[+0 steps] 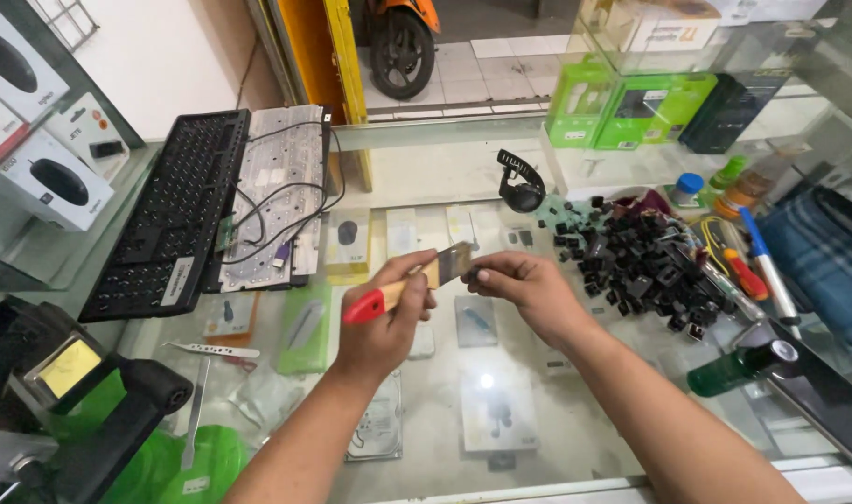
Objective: Cleaning a keyboard plate with a brush and inspecting small mechanical components on a repair bench
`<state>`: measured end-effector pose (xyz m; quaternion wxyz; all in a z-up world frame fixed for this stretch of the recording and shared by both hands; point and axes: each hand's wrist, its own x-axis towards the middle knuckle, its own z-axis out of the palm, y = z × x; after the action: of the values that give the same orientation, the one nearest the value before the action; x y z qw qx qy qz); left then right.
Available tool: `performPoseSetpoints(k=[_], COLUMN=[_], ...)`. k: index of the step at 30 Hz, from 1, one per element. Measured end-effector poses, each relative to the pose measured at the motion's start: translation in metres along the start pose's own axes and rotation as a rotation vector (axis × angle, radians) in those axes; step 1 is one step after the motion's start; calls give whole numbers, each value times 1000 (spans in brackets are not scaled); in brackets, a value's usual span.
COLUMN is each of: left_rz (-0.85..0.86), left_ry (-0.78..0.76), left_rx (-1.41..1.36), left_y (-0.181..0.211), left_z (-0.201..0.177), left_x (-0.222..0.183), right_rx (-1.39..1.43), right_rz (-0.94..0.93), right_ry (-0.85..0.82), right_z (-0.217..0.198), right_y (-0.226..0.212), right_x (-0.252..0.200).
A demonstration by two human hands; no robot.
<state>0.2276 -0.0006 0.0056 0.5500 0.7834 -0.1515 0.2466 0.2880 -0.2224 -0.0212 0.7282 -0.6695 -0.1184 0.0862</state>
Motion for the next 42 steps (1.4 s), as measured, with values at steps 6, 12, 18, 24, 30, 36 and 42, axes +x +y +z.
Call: performPoseSetpoints(k=[6, 12, 18, 24, 30, 36, 42], left_rz=[74, 200, 224, 137, 9, -99, -153], left_ry=[-140, -159, -127, -88, -33, -195, -204], left_rx=[74, 21, 22, 131, 93, 56, -23], left_y=[10, 25, 26, 31, 31, 28, 34], left_z=[2, 3, 0, 2, 4, 3, 5], left_x=[-1, -11, -12, -12, -14, -13, -13], right_rx=[51, 47, 34, 20, -17, 10, 102], right_rz=[89, 143, 121, 169, 199, 177, 30], right_ry=[69, 153, 149, 165, 163, 167, 132], right_z=[1, -4, -5, 1, 0, 2, -6], right_y=[-17, -24, -21, -22, -20, -28, -8], right_x=[-13, -16, -16, -16, -18, -20, -16])
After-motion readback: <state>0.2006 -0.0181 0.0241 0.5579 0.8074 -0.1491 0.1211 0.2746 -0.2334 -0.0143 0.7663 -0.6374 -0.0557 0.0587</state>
